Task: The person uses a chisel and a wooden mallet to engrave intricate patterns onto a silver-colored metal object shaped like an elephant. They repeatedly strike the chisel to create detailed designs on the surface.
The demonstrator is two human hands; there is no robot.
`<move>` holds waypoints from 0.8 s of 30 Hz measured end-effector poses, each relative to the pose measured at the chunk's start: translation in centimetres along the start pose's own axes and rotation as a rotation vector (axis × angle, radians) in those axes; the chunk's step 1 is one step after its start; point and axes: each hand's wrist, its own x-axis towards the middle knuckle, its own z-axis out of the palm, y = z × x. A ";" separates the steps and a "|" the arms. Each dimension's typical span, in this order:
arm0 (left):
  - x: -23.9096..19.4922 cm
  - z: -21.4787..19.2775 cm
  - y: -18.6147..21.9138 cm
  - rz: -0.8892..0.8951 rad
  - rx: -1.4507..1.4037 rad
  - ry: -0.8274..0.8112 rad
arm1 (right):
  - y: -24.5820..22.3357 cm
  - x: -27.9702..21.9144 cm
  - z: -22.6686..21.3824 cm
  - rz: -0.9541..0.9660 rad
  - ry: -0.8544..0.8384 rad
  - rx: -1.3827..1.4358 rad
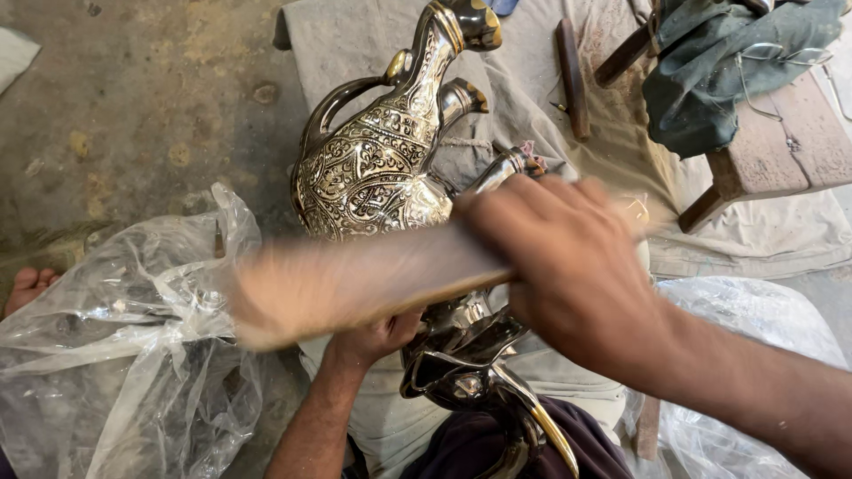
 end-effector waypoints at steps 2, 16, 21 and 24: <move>0.8 -0.3 0.8 0.033 0.015 0.022 | -0.1 0.2 -0.3 -0.064 -0.001 -0.199; 2.1 -0.7 2.6 0.128 0.072 0.168 | 1.8 -1.1 -0.3 0.050 -0.171 -0.372; -0.1 -2.0 5.2 -0.143 -0.501 0.663 | 8.4 -6.4 1.4 0.443 -0.076 0.032; -2.0 -3.8 6.2 -0.361 -0.383 0.739 | 11.8 -12.0 4.0 0.742 0.107 0.220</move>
